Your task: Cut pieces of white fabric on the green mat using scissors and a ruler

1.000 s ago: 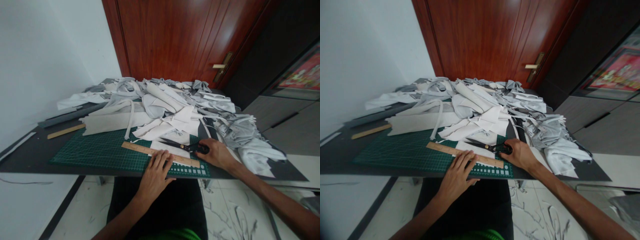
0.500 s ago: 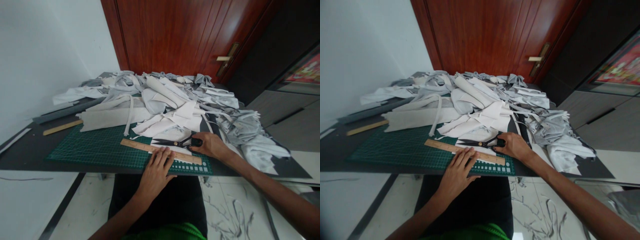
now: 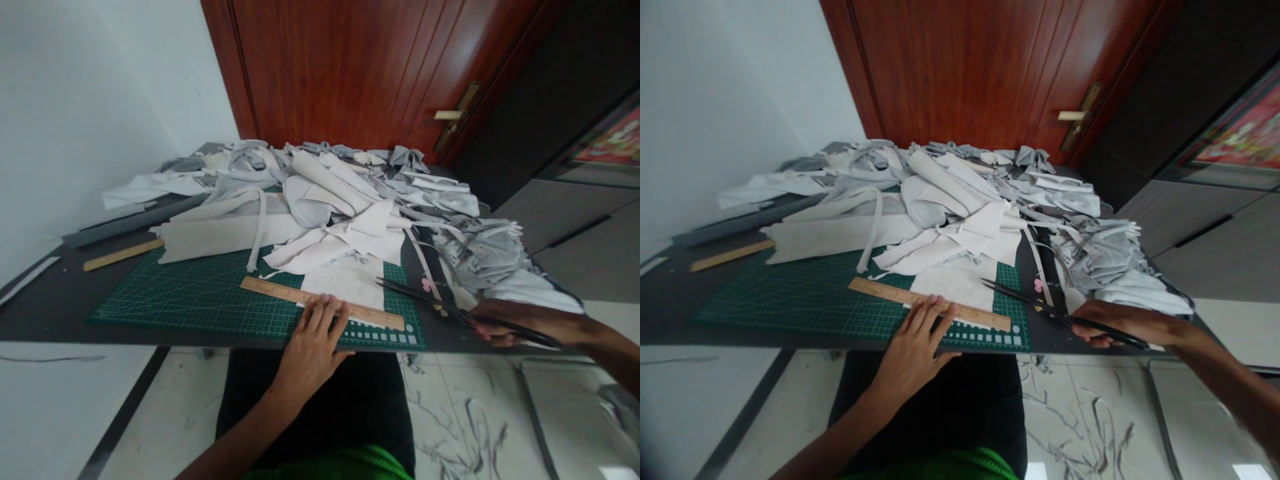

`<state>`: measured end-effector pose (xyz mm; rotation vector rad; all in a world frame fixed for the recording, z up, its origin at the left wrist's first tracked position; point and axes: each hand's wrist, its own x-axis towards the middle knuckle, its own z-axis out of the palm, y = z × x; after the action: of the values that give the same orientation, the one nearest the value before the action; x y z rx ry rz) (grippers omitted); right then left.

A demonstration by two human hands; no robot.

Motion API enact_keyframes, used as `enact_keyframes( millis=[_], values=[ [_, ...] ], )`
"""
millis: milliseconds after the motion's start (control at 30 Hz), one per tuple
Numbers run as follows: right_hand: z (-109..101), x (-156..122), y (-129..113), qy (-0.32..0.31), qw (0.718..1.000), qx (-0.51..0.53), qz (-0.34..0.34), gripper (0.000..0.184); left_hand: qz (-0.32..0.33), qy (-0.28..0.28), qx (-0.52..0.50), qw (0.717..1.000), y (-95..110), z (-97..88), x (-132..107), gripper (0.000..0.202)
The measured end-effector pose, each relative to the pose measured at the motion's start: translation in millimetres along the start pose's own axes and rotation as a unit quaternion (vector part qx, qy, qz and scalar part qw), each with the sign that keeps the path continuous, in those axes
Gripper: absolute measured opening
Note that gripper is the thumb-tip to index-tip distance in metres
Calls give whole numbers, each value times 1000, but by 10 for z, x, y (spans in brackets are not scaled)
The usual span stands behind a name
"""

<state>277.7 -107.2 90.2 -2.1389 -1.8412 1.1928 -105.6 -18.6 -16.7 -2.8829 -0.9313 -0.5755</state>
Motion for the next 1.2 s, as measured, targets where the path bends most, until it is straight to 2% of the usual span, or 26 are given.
enact_keyframes(
  millis=[33, 100, 267, 433, 633, 833, 1000, 1200],
  values=[
    [-55, -66, 80, -77, 995, 45, 42, 61, 1, 7, -1, 1000, 0, -2, 3, 85],
    [-126, -142, 213, -172, 975, 106, 96, 61, -3, 16, -5, 1000, 9, -20, 10, 84],
    [-102, -115, 369, -204, 964, 121, 123, 65, -22, 2, 15, 1000, 43, -66, 16, 84],
    [-26, 2, 338, -254, 951, 137, 112, 69, -5, 1, 52, 999, 38, -37, -3, 85],
    [-62, 85, 198, -256, 952, 134, 102, 67, -6, 1, 64, 998, 45, -30, -19, 87],
    [-98, 99, 336, -231, 951, 171, 110, 57, -16, -8, 67, 998, 58, -49, -24, 87],
    [-112, 149, 404, -238, 955, 147, 94, 53, -7, 13, 74, 997, 50, -10, -27, 88],
    [-101, 211, 379, -247, 956, 133, 82, 57, -6, 22, 67, 997, 45, 27, -40, 81]
  ],
)
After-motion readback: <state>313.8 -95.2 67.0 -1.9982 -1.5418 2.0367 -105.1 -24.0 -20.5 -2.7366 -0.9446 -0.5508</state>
